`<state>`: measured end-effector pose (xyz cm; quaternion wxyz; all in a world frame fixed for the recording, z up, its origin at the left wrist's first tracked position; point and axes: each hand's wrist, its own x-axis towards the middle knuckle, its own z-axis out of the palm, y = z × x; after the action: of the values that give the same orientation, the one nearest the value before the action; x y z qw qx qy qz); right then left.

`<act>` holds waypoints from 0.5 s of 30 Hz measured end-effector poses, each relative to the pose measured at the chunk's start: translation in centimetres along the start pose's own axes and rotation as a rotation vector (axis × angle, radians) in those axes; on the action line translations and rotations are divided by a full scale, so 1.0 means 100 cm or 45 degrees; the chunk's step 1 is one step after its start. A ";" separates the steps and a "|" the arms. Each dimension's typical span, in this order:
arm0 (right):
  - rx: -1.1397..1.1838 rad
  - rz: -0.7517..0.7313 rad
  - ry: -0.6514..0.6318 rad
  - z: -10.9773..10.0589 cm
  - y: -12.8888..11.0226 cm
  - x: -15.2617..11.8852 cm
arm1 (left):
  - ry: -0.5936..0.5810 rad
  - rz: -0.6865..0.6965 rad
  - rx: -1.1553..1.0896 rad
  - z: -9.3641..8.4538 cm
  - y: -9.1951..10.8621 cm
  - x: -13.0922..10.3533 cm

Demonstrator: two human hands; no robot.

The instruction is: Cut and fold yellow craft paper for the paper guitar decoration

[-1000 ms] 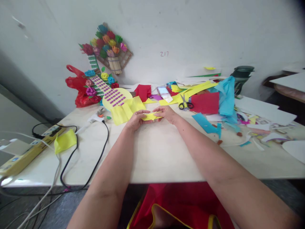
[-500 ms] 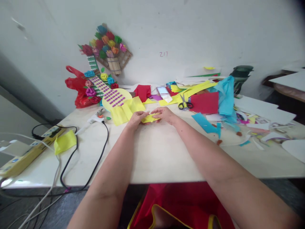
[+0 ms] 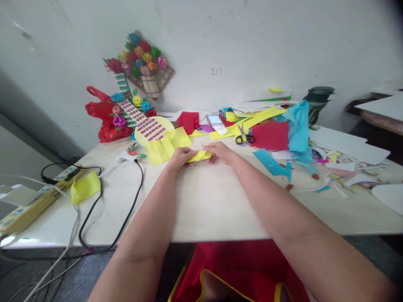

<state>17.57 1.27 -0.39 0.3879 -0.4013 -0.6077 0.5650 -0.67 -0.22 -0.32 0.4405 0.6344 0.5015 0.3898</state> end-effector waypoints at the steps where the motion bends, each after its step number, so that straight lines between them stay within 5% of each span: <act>1: -0.040 0.003 0.000 0.001 0.000 0.000 | 0.001 0.002 0.006 0.001 0.001 -0.001; 15: -0.091 -0.033 0.050 0.002 -0.003 -0.001 | -0.040 0.027 0.003 0.000 0.003 -0.003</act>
<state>17.41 1.10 -0.11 0.3923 -0.4181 -0.6250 0.5298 -0.60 -0.60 -0.06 0.4434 0.6462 0.4883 0.3840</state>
